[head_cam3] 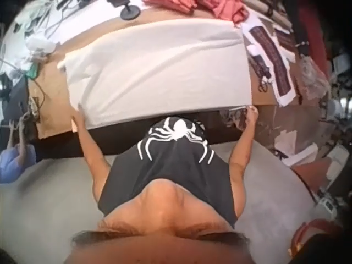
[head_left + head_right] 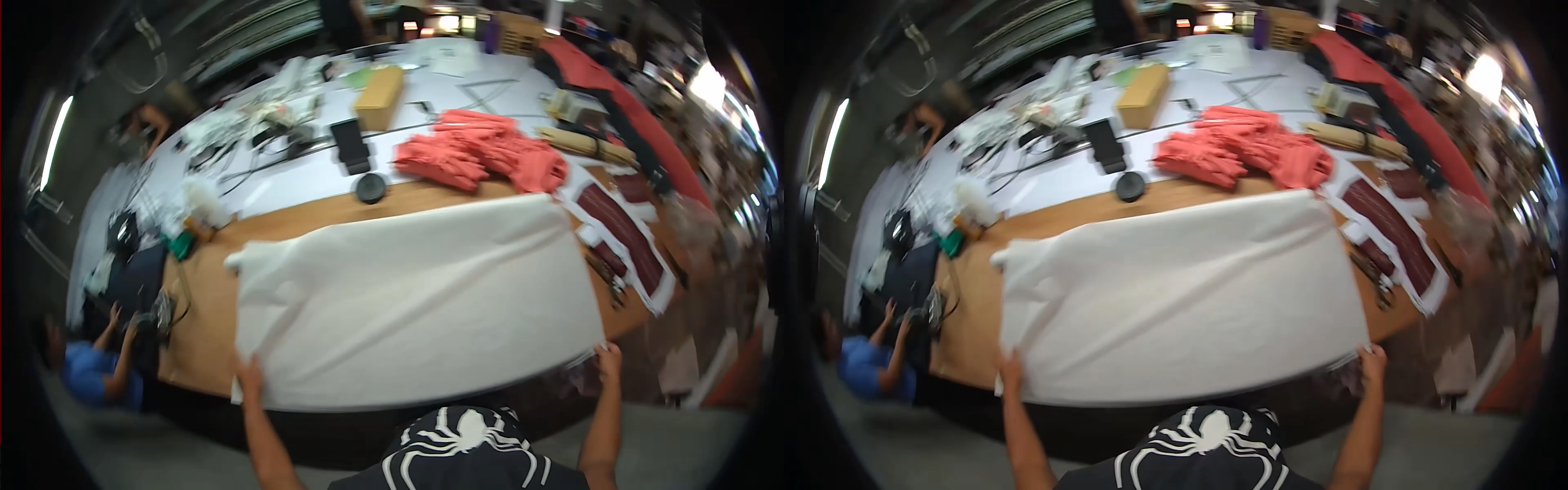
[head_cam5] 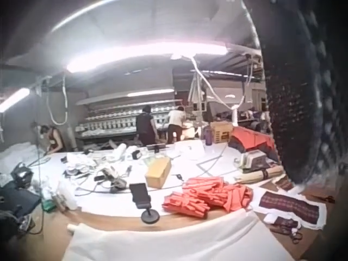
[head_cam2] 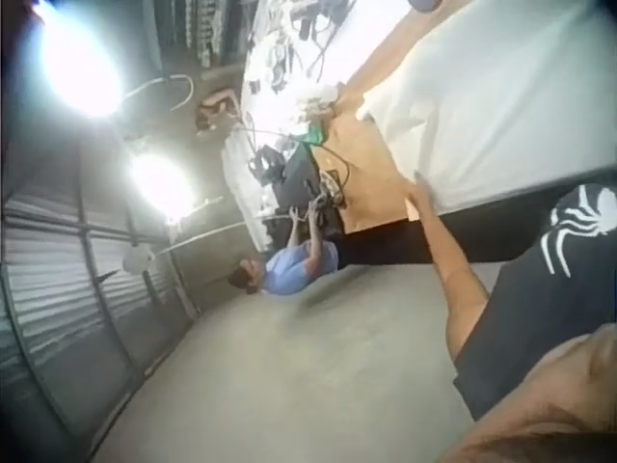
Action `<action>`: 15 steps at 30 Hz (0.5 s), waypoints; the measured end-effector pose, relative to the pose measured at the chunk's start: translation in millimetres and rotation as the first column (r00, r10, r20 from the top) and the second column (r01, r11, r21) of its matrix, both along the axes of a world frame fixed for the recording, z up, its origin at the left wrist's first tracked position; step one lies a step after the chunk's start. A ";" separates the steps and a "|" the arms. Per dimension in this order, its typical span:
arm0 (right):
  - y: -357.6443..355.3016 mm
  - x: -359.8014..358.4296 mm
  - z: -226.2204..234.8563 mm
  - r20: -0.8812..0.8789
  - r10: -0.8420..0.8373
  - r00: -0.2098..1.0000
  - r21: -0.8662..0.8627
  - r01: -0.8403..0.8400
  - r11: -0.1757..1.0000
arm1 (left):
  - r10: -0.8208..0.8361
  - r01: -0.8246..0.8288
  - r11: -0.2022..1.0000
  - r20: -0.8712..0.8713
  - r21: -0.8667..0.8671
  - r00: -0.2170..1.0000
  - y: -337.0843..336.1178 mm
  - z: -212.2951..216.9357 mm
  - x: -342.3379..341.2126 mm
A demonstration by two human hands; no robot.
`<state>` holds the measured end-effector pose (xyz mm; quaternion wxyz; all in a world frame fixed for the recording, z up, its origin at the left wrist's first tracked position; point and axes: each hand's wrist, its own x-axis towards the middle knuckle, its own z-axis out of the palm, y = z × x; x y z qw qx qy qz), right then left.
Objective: Aligning a white paper stabilizer over embroidered fabric pieces on a workbench and cutting it with scissors.
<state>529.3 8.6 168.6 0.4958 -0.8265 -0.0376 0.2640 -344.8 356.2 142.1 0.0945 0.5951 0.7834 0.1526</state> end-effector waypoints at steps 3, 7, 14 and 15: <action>0.4 10.3 -4.5 0.093 0.020 0.995 0.045 -0.025 0.999 | -0.088 0.086 0.996 -0.154 -0.017 0.984 -6.5 38.0 27.1; -34.6 35.0 -20.0 0.151 -0.005 0.988 0.072 -0.006 0.997 | -0.035 0.014 0.989 -0.141 -0.148 0.989 -24.8 49.2 51.5; -20.0 35.7 -18.3 0.132 0.060 0.989 -0.087 -0.049 0.995 | 0.077 -0.091 0.983 -0.090 -0.158 0.993 -35.9 63.5 43.1; -24.2 46.2 -24.6 0.182 0.024 0.983 -0.026 -0.020 0.999 | 0.068 -0.079 0.988 -0.082 -0.131 0.994 -35.1 62.4 41.5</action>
